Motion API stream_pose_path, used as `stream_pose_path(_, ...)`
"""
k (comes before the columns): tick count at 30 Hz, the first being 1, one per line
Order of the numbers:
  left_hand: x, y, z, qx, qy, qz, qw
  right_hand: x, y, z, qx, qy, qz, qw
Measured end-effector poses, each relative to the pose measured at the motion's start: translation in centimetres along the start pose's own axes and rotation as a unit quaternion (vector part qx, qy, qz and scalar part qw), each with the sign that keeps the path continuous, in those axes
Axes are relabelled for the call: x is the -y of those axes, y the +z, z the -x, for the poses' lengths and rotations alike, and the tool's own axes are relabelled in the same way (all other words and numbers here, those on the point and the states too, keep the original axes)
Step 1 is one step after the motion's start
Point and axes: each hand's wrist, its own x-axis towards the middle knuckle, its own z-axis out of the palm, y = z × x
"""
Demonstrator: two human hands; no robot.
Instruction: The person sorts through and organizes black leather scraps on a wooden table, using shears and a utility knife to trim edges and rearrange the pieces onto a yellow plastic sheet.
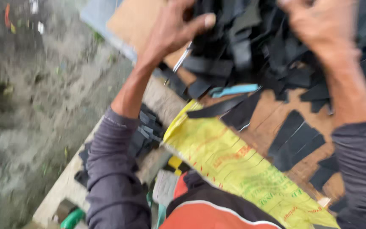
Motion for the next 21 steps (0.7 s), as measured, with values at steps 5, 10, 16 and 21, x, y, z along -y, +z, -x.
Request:
stream_pose_path(5,0.8,-3.6,6.0,-0.093,-0.053,-0.171,0.979,3.7,-1.1,9.1,-0.085,-0.245,0.024,0.965)
stream_pose_path(10,6.5,-2.2,9.3,-0.141,0.072,-0.262,0.952,4.6,7.0,15.2,0.107,-0.321,-0.006,0.941)
stream_pose_path(16,5.9,-2.3,6.4,-0.048,-0.106,-0.097,0.988,3.8,9.1,14.8,0.144,-0.285,0.017,0.948)
stream_pose_path(21,6.4,-1.3,4.6,-0.079,0.062,-0.116,0.988,4.6,8.1,14.7,0.13,-0.303,-0.009,0.944)
